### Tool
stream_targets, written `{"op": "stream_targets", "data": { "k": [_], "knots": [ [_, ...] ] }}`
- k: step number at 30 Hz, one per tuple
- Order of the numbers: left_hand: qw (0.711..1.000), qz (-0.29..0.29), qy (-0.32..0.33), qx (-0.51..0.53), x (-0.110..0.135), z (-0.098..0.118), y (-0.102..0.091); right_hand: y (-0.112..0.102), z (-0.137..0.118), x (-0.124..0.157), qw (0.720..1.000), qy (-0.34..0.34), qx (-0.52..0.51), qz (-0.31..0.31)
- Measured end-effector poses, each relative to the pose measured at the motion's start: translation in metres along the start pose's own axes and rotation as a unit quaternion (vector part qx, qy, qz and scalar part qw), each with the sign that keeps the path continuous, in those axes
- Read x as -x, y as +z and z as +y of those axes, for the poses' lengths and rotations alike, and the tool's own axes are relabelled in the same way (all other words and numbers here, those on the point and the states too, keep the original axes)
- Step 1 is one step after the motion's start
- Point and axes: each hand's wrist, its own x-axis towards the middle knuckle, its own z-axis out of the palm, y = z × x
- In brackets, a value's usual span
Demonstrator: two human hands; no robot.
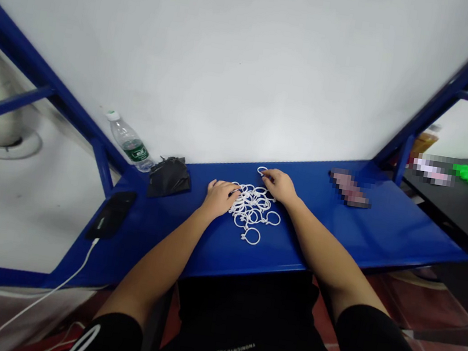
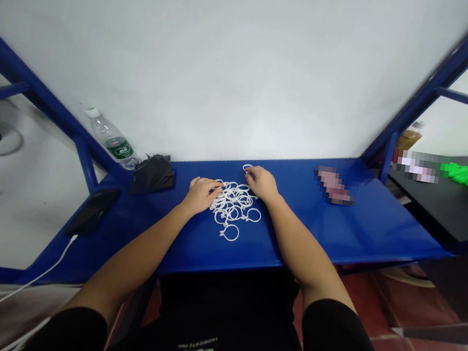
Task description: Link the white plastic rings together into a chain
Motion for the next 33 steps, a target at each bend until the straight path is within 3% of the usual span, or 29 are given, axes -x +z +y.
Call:
{"op": "stream_targets", "data": {
  "k": [5,9,13,23,29,33],
  "knots": [
    [1.000,-0.003,-0.020,-0.017,-0.001,0.002,-0.003,-0.002,0.003,0.001,0.997,0.021,0.066,-0.031],
    [0.999,-0.005,-0.028,-0.014,-0.002,0.003,-0.003,0.001,0.005,0.000,0.997,-0.036,0.018,-0.064],
    [1.000,0.013,-0.006,-0.018,-0.002,0.005,-0.004,0.004,-0.004,0.002,0.995,-0.077,-0.047,-0.039],
    [0.984,0.127,0.105,0.064,-0.002,0.004,0.000,0.005,-0.047,0.017,0.975,-0.190,-0.109,0.028],
    [0.983,0.134,0.062,0.107,-0.001,0.005,0.009,0.003,-0.053,0.022,0.970,-0.207,-0.121,0.030],
    [0.983,0.139,0.076,0.094,0.000,0.006,0.004,0.004,-0.053,0.023,0.968,-0.206,-0.145,0.021]
  ]
}}
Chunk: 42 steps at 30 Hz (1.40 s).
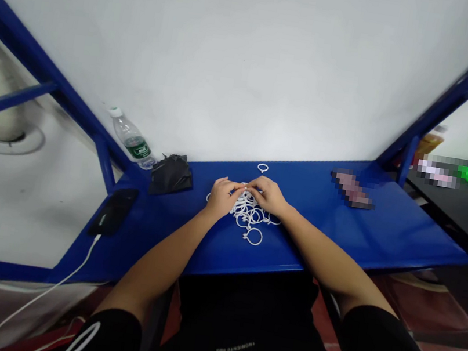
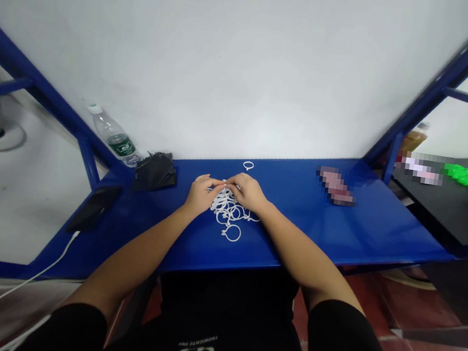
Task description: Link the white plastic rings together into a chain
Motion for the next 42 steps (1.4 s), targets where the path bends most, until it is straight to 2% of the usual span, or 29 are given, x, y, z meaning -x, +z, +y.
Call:
{"op": "stream_targets", "data": {
  "k": [4,7,9,12,15,19,23,27,31,34,38,42],
  "knots": [
    [1.000,0.010,0.002,-0.011,-0.001,0.005,-0.004,0.003,-0.001,-0.001,1.000,0.009,-0.011,0.004],
    [0.999,0.030,-0.013,-0.021,-0.003,0.008,-0.006,0.001,0.002,-0.004,0.998,0.043,0.022,0.039],
    [0.999,0.017,-0.018,-0.031,-0.003,0.008,-0.007,-0.004,0.009,-0.004,0.993,0.077,0.064,0.069],
    [0.998,-0.034,-0.018,-0.051,-0.002,0.005,-0.006,-0.012,0.025,-0.002,0.980,0.127,0.125,0.092],
    [0.994,-0.080,-0.032,-0.069,0.001,0.001,-0.002,-0.015,0.042,0.001,0.971,0.162,0.158,0.071],
    [0.988,-0.120,-0.047,-0.080,0.004,-0.003,0.005,-0.011,0.052,0.001,0.971,0.187,0.148,0.033],
    [0.989,-0.118,-0.047,-0.073,0.003,-0.007,0.005,-0.010,0.051,0.001,0.967,0.208,0.147,0.018],
    [0.995,-0.095,-0.029,-0.018,0.000,-0.008,0.003,-0.012,0.049,0.001,0.958,0.233,0.169,-0.002],
    [0.999,-0.016,-0.046,0.014,-0.002,-0.006,-0.002,-0.012,0.047,0.001,0.974,0.188,0.119,-0.052],
    [0.999,0.023,-0.044,0.018,-0.003,-0.002,-0.006,-0.010,0.039,0.000,0.986,0.140,0.080,-0.034],
    [0.998,0.032,-0.025,0.050,-0.003,0.002,-0.004,-0.007,0.016,0.000,0.997,0.052,0.056,0.019],
    [0.998,0.019,-0.017,0.060,-0.002,0.001,0.001,-0.002,-0.004,-0.002,0.998,-0.015,0.054,0.016]
  ]
}}
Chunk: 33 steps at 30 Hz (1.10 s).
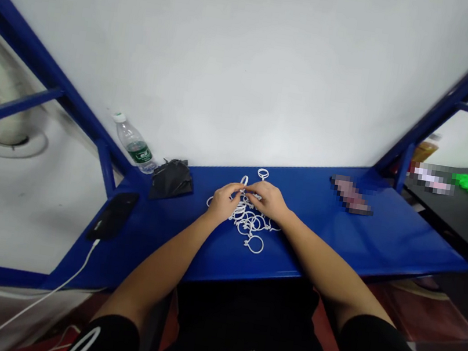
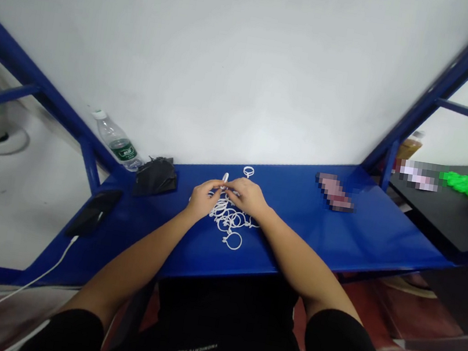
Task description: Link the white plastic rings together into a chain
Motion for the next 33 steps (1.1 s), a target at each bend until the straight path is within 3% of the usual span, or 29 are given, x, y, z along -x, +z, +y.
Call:
{"op": "stream_targets", "data": {
  "k": [11,17,25,28,33],
  "knots": [
    [0.999,0.020,0.024,-0.026,0.004,0.000,-0.003,-0.001,-0.001,0.001,1.000,-0.019,0.001,0.012],
    [0.998,0.018,0.056,0.023,0.004,-0.001,-0.001,0.000,0.002,0.002,0.998,-0.050,-0.023,0.005],
    [0.995,0.035,0.085,0.049,0.001,-0.002,0.001,-0.001,0.001,0.002,0.999,-0.031,-0.014,0.020],
    [0.996,0.011,0.078,0.032,0.002,-0.001,0.000,-0.002,0.001,0.001,1.000,-0.006,0.001,0.027],
    [0.997,-0.045,0.054,-0.043,0.003,0.000,-0.002,0.000,0.018,0.002,0.988,0.108,0.020,0.112]
  ]
}}
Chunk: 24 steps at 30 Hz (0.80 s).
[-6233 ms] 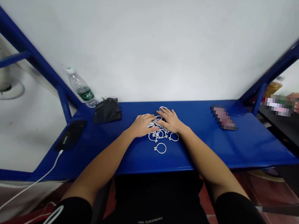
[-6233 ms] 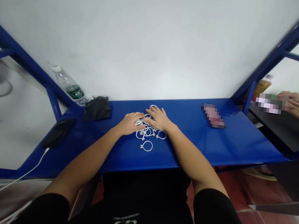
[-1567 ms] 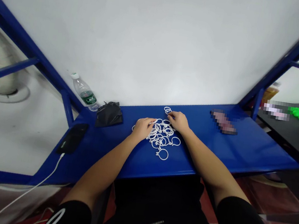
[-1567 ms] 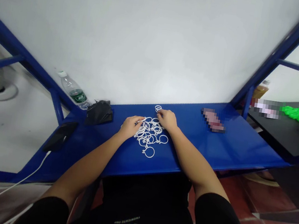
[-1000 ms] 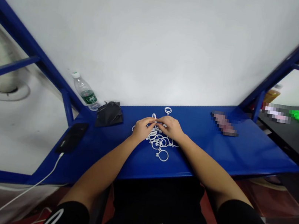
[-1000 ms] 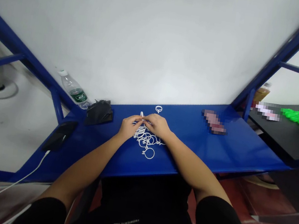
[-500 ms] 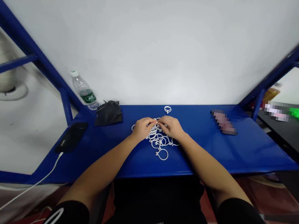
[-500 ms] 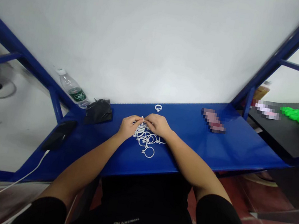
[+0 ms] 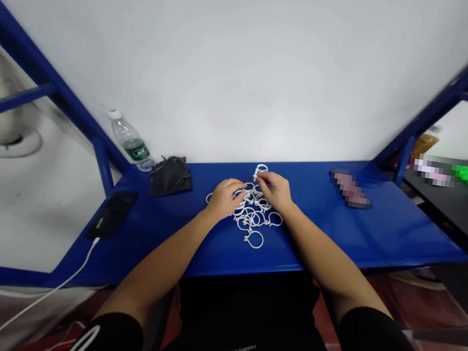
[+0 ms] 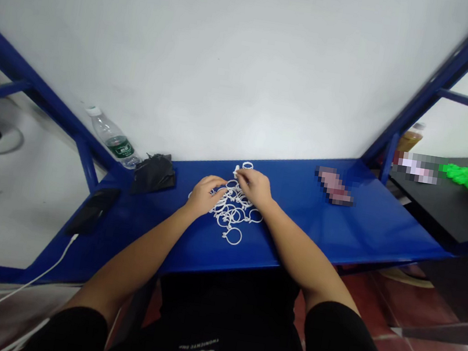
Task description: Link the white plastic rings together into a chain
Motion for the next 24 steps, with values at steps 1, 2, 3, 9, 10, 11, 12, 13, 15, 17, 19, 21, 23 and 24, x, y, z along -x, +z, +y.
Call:
{"op": "stream_targets", "data": {
  "k": [1,2,3,9,10,11,12,13,15,17,19,21,23,24],
  "knots": [
    [0.999,-0.027,-0.013,-0.021,0.000,0.000,0.000,0.001,0.006,0.000,0.999,0.033,-0.001,0.015],
    [0.997,-0.058,-0.029,-0.041,0.000,-0.001,0.000,0.002,0.012,-0.001,0.998,0.065,-0.003,0.024],
    [0.994,-0.088,-0.043,-0.058,0.000,-0.001,0.000,0.004,0.018,-0.001,0.995,0.092,-0.008,0.026],
    [0.979,-0.160,-0.084,-0.088,-0.001,0.000,-0.001,0.008,0.036,-0.003,0.988,0.152,-0.006,-0.007],
    [0.979,-0.161,-0.086,-0.087,-0.001,0.001,-0.002,0.007,0.035,-0.003,0.988,0.153,-0.005,-0.015],
    [0.980,-0.159,-0.089,-0.084,-0.001,0.002,-0.003,0.006,0.034,-0.003,0.988,0.154,-0.003,-0.025],
    [0.981,-0.153,-0.091,-0.079,-0.002,0.003,-0.004,0.005,0.031,-0.003,0.987,0.154,0.000,-0.037],
    [0.982,-0.148,-0.093,-0.075,-0.002,0.004,-0.004,0.005,0.029,-0.002,0.987,0.155,0.003,-0.051],
    [0.982,-0.152,-0.093,-0.064,-0.002,0.006,-0.006,0.003,0.024,-0.002,0.984,0.161,0.012,-0.075],
    [0.979,-0.180,-0.082,-0.056,-0.002,0.007,-0.007,0.003,0.021,-0.002,0.980,0.173,0.019,-0.098],
    [0.974,-0.209,-0.062,-0.053,-0.002,0.007,-0.008,0.004,0.021,-0.003,0.976,0.175,0.024,-0.128],
    [0.974,-0.217,-0.043,-0.056,-0.002,0.007,-0.008,0.005,0.023,-0.003,0.975,0.159,0.028,-0.153],
    [0.975,-0.214,-0.031,-0.055,-0.001,0.006,-0.007,0.006,0.026,-0.003,0.977,0.131,0.031,-0.164],
    [0.975,-0.213,-0.028,-0.053,-0.001,0.006,-0.007,0.006,0.027,-0.003,0.979,0.114,0.031,-0.165]
  ]
}}
